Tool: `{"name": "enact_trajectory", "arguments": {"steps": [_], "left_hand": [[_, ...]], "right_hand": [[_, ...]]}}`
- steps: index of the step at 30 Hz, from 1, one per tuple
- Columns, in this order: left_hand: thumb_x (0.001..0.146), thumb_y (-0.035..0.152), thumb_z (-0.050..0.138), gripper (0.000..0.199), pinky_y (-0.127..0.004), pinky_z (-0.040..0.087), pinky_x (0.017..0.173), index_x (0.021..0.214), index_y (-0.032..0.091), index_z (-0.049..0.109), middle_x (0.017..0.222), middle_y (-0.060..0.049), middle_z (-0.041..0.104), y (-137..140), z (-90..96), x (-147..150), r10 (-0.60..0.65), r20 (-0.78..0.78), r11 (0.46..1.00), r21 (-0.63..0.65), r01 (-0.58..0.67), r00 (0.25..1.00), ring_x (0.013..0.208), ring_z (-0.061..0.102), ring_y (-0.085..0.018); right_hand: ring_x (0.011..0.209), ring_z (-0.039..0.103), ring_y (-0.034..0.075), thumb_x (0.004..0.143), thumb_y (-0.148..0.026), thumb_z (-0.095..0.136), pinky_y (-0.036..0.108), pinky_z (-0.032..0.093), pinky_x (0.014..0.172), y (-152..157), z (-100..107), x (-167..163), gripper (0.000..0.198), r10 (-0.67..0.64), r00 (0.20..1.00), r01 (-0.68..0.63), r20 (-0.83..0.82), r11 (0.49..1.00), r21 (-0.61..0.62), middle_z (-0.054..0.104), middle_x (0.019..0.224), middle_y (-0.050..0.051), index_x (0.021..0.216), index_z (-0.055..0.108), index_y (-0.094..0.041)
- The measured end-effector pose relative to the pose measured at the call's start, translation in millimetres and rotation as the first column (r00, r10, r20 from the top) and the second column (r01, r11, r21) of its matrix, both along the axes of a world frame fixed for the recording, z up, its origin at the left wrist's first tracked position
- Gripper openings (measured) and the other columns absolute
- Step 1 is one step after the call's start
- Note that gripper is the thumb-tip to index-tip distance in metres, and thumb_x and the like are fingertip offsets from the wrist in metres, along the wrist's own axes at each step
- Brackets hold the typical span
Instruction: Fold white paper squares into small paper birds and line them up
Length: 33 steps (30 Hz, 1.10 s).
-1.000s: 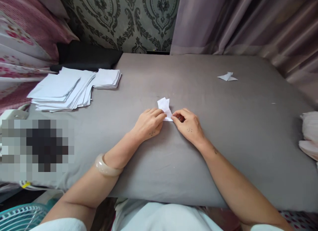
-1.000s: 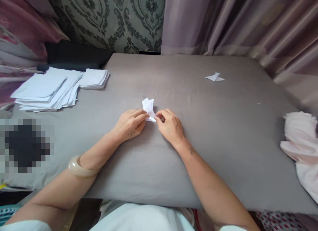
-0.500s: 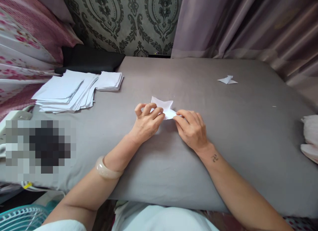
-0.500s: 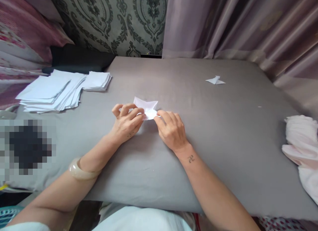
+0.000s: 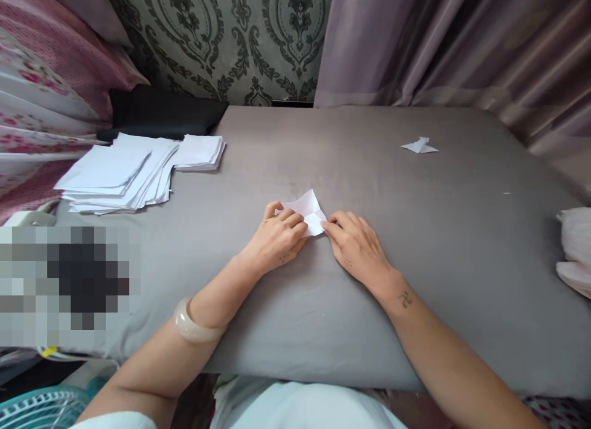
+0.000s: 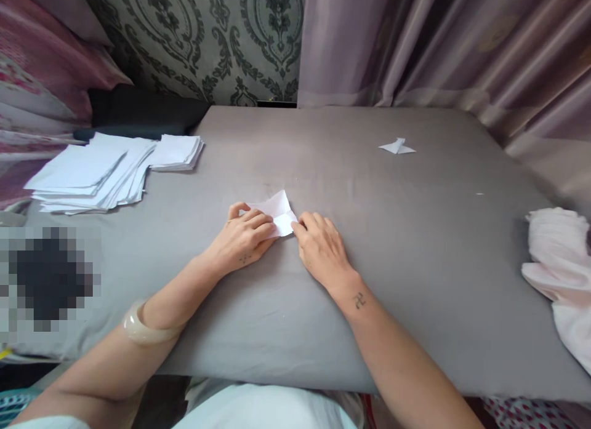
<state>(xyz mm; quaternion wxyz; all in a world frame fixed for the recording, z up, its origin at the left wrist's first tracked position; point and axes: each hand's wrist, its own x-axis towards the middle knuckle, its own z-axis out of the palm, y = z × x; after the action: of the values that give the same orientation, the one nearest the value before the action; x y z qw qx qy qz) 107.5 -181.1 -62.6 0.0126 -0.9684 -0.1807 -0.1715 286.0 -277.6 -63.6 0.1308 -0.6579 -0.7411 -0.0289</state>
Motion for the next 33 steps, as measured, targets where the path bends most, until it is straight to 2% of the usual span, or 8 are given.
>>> {"name": "enact_trajectory", "arguments": {"steps": [4,13,23,26,29,33], "left_hand": [[0.096,0.034,0.043,0.031,-0.04,0.032,0.091,0.08,0.017,0.065,0.087,-0.005,0.068,0.5,-0.5,-0.2,0.003,0.041,0.999,-0.044,-0.001,0.999,0.08,0.061,-0.017],[0.096,0.027,0.042,0.03,-0.04,0.033,0.088,0.079,0.018,0.065,0.079,-0.004,0.068,0.3,-2.4,7.1,0.107,0.086,0.989,-0.109,-0.097,0.991,0.073,0.059,-0.016],[0.089,0.028,0.051,0.022,-0.038,0.034,0.086,0.075,0.018,0.064,0.075,-0.002,0.067,6.9,-7.2,16.7,0.187,0.067,0.972,-0.16,-0.174,0.98,0.073,0.06,-0.017],[0.089,0.026,0.05,0.021,-0.038,0.034,0.086,0.076,0.018,0.064,0.076,-0.002,0.067,7.7,-5.4,18.3,0.183,0.041,0.969,-0.174,-0.174,0.982,0.075,0.061,-0.017],[0.087,0.024,0.051,0.019,-0.038,0.034,0.086,0.076,0.017,0.064,0.077,-0.002,0.068,8.0,-4.0,19.2,0.184,0.019,0.968,-0.18,-0.178,0.983,0.075,0.061,-0.017],[0.088,0.024,0.051,0.02,-0.038,0.033,0.086,0.074,0.017,0.063,0.076,-0.003,0.067,7.6,-4.2,20.4,0.188,0.013,0.967,-0.175,-0.183,0.982,0.075,0.061,-0.017]], "right_hand": [[0.083,0.052,0.019,0.094,-0.02,0.044,0.032,0.037,0.072,-2.8,4.8,-1.0,0.023,-0.045,0.997,0.044,-0.06,0.999,-0.029,0.062,0.091,0.006,0.091,0.067,-0.02],[0.089,0.058,0.017,0.093,-0.027,0.05,0.028,0.038,0.063,-1.7,-1.9,-3.5,0.016,-0.222,0.938,0.204,-0.265,0.975,-0.093,0.063,0.094,0.004,0.09,0.065,-0.023],[0.082,0.057,0.018,0.091,-0.027,0.05,0.029,0.037,0.063,5.6,-6.9,-7.9,0.012,-0.288,0.928,0.273,-0.236,0.958,-0.093,0.06,0.091,0.004,0.085,0.059,-0.021],[0.081,0.057,0.018,0.09,-0.026,0.05,0.029,0.038,0.064,6.3,-8.0,-4.1,0.009,-0.274,0.924,0.256,-0.266,0.961,-0.103,0.06,0.091,0.005,0.086,0.056,-0.02],[0.085,0.056,0.02,0.089,-0.019,0.051,0.03,0.041,0.069,5.5,-8.3,-0.6,0.005,-0.201,0.914,0.196,-0.352,0.979,-0.052,0.062,0.091,0.005,0.091,0.055,-0.02],[0.093,0.056,0.019,0.089,-0.007,0.041,0.031,0.044,0.079,1.7,-5.9,-6.0,0.023,-0.053,0.893,0.062,-0.446,0.998,0.006,0.064,0.094,0.005,0.096,0.059,-0.02]]}}
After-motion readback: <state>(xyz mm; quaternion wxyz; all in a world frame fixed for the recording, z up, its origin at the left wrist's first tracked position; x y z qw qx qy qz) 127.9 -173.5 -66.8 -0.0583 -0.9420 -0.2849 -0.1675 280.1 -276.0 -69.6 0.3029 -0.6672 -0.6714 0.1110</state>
